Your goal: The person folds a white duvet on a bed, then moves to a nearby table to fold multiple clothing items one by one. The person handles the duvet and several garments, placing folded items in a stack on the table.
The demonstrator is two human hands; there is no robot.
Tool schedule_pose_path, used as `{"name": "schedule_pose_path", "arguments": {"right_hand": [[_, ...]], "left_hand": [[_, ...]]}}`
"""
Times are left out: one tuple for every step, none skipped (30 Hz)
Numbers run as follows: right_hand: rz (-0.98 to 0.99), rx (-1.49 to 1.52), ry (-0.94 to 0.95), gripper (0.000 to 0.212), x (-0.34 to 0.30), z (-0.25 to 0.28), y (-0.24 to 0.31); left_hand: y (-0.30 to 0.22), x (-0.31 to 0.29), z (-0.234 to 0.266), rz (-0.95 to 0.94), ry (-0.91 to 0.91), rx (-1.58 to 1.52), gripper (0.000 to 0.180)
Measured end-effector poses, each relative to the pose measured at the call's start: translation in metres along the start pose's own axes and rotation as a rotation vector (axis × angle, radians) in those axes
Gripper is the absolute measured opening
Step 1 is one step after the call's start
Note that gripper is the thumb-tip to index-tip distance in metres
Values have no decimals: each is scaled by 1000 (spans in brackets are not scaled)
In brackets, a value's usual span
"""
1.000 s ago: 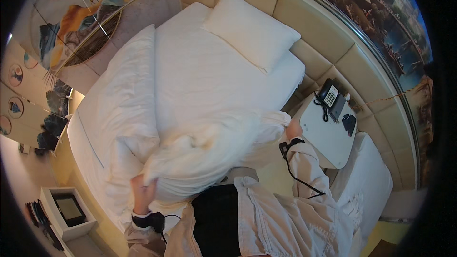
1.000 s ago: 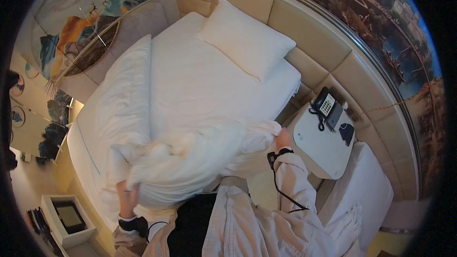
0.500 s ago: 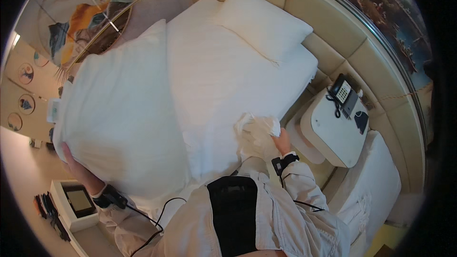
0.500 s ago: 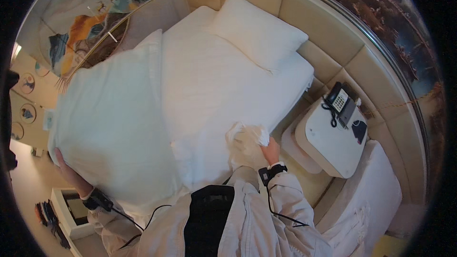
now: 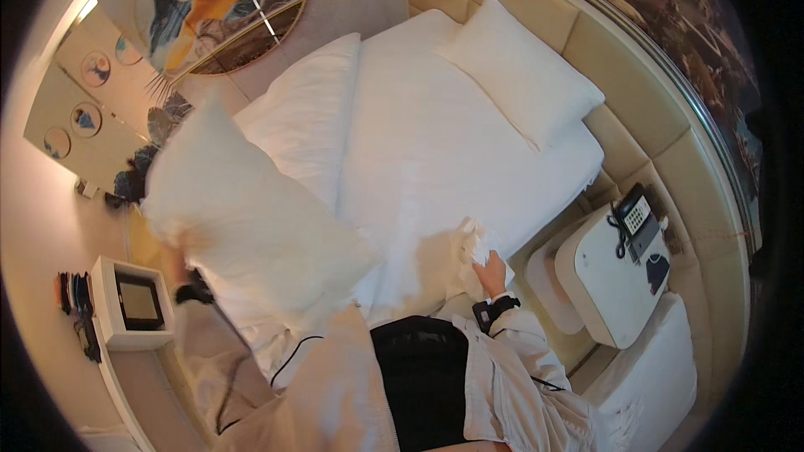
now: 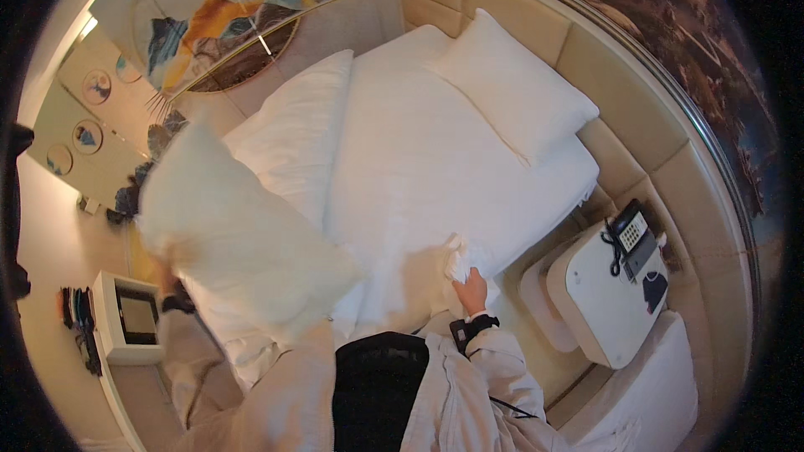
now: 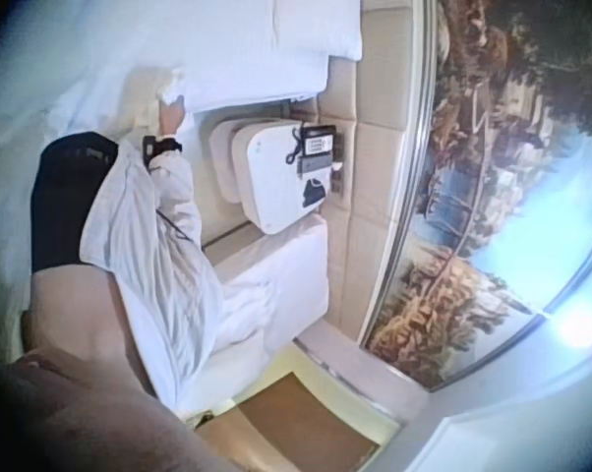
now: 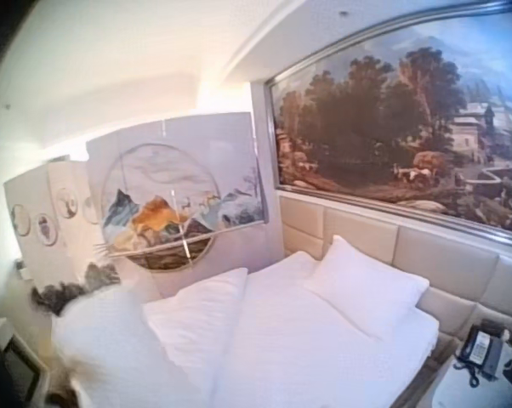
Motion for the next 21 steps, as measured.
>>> {"name": "schedule_pose_path", "arguments": {"right_hand": [[-8, 20, 25, 34, -1, -2, 2], [9, -21, 30, 34, 0, -2, 2], [13, -25, 40, 33, 2, -2, 4], [17, -28, 52, 33, 3, 0, 7], [2, -50, 38, 33, 4, 10, 4], [-1, -19, 24, 31, 6, 18, 13], [30, 45, 30, 31, 9, 23, 31], [65, 116, 46, 30, 12, 26, 54], [93, 184, 62, 29, 15, 29, 73], [65, 301, 72, 24, 17, 36, 79], [42, 372, 77, 23, 19, 44, 90], [26, 451, 87, 23, 20, 52, 108], [18, 533, 103, 22, 22, 57, 126], [77, 599, 83, 22, 24, 61, 146], [120, 605, 82, 23, 24, 66, 159], [165, 615, 86, 23, 25, 70, 171], [213, 633, 98, 24, 25, 71, 185], [224, 641, 157, 26, 21, 72, 199], [281, 670, 210, 27, 17, 72, 212], [336, 698, 261, 29, 12, 71, 224], [395, 731, 318, 30, 6, 71, 236]], "left_hand": [[18, -6, -69, 41, 46, 64, 70], [25, -8, -140, 73, 95, 91, 84], [29, -16, -200, 113, 148, 70, 98], [35, -23, -245, 167, 171, -35, 113], [9, -47, -286, 217, 130, -276, 113], [-11, -66, -296, 358, 70, -532, 108], [-9, -75, -297, 415, -20, -595, 100], [16, -70, -297, 423, -62, -532, 96], [41, -67, -300, 432, -96, -466, 91], [28, -72, -302, 425, -196, -283, 86], [-5, -78, -293, 407, -296, -98, 81], [-39, -85, -275, 386, -406, 87, 77], [-70, -87, -259, 172, -492, 100, 70], [-100, -91, -248, -44, -570, 108, 64], [-134, -97, -244, -266, -639, 108, 58], [-168, -98, -250, -380, -449, -109, 51], [-205, -105, -254, -486, -262, -315, 44], [-245, -114, -263, -536, 60, -396, 40], [-284, -132, -274, -580, 385, -467, 37], [-320, -154, -280, -633, 576, -595, 42], [-346, -173, -284, -679, 763, -717, 47]]}}
Point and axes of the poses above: each hand's wrist, its own x-axis towards the middle knuckle, its own z-axis out of the back of the hand, y = z × x, the point moved 5 cm from there along x, towards the middle knuckle, and after that the axes turned 2 degrees about -z, right-handed, at the moved point
